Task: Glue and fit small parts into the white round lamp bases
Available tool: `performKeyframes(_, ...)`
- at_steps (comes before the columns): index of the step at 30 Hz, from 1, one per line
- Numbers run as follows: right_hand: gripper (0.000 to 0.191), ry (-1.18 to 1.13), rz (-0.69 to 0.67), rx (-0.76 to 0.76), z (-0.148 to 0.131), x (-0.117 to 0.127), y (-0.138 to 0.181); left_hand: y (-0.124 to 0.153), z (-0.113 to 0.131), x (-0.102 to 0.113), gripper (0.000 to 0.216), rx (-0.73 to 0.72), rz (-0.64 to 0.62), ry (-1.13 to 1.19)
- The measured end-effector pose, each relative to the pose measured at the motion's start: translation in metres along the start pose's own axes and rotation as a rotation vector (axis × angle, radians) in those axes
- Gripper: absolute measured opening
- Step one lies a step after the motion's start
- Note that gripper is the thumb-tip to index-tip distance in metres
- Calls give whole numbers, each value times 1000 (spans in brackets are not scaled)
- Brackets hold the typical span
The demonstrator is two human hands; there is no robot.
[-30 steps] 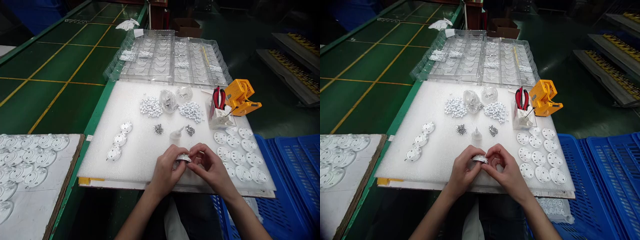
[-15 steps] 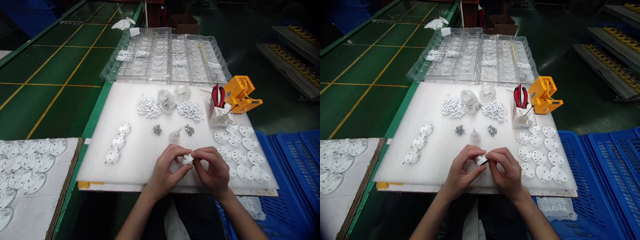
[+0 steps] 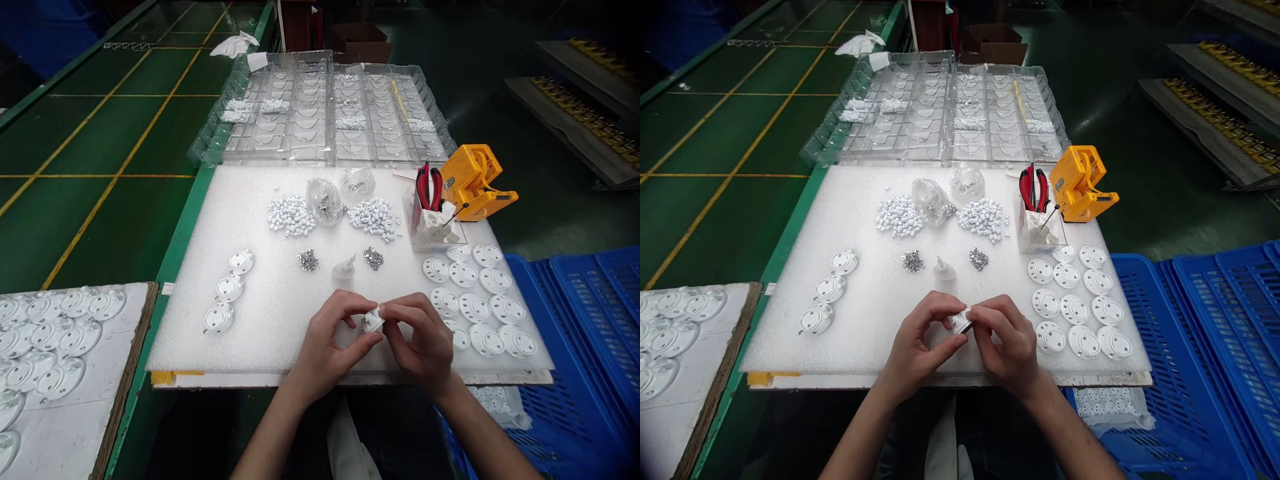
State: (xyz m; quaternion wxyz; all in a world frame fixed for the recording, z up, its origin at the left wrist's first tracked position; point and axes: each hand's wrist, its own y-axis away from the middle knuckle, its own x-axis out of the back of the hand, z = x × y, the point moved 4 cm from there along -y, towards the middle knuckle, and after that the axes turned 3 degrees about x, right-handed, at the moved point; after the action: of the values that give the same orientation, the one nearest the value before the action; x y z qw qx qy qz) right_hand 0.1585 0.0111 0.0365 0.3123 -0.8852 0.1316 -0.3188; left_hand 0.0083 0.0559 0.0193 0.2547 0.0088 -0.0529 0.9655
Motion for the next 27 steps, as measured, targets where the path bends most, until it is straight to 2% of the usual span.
performKeyframes(7,31,-82,17,-51,4,-1,3,-2,0,3,23,31,-37,8)
performKeyframes(12,37,-26,13,15,0,1,2,-2,2,2,22,27,-54,3)
performKeyframes(15,36,-28,17,3,0,1,2,-2,2,1,22,12,-70,-13)
performKeyframes(19,29,-100,6,-86,6,0,8,-2,2,1,22,3,-101,-18)
performKeyframes(24,20,-271,11,-246,16,-2,18,1,-2,0,32,109,-210,28)
performKeyframes(27,13,-353,-5,-342,20,-2,20,2,-4,0,37,131,-224,29)
